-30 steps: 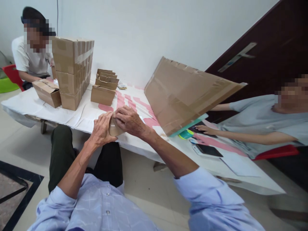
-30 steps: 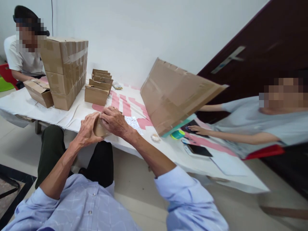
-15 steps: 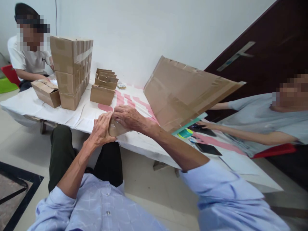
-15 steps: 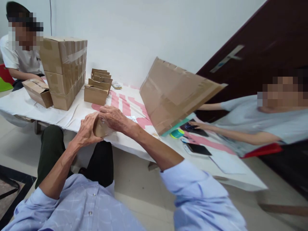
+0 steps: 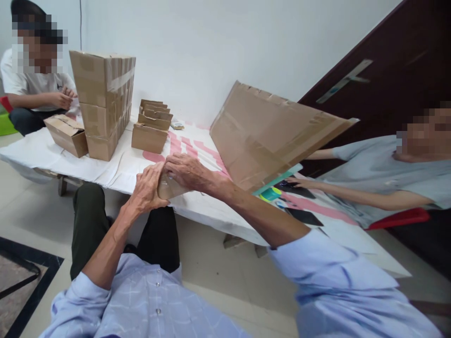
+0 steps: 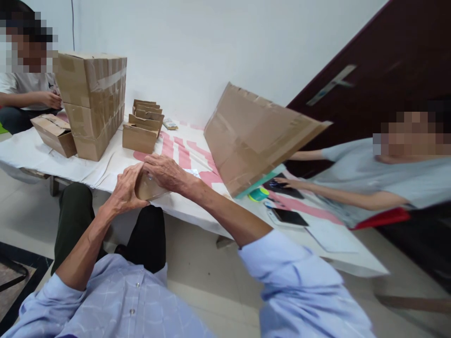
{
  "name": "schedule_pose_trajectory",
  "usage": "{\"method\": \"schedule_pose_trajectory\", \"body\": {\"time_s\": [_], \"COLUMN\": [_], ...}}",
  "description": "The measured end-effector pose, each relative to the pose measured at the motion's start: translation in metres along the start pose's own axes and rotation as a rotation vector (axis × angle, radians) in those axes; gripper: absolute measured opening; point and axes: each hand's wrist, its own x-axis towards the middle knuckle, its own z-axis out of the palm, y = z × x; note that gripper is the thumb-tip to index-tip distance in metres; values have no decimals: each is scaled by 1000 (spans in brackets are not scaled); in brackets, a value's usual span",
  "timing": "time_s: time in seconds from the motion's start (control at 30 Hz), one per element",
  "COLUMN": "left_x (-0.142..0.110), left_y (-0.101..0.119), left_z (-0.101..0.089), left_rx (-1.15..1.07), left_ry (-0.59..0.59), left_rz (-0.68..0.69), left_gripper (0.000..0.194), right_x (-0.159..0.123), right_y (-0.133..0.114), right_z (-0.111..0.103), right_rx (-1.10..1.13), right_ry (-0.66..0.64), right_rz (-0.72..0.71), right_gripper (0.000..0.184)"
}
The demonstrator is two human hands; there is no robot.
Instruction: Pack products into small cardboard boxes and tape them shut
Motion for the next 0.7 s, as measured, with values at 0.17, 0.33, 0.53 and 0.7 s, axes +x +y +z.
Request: {"method": "schedule_pose_trajectory", "body": {"time_s": [0.17,0.33,0.53,0.7], "left_x": [0,-1,1,0], "left_y": [-1,-3,-3,-10], "left_z": [0,1,-1,-9], "left_rx": [12,24,33,55], "left_ry": [-6,-2,-1,3], "left_rz": [-12,-9,-5,-19], "left_gripper": [119,119,119,120], "right_x": [2,-2,-9,-41], "right_y": [2,-3,-16,4], "right_z": [0,0,-22,-44], "right_rx": [31,59,266,386], "right_ry": [-21,24,215,490], "right_rz": [-18,21,166,469], "right_gripper": [30,29,23,17]}}
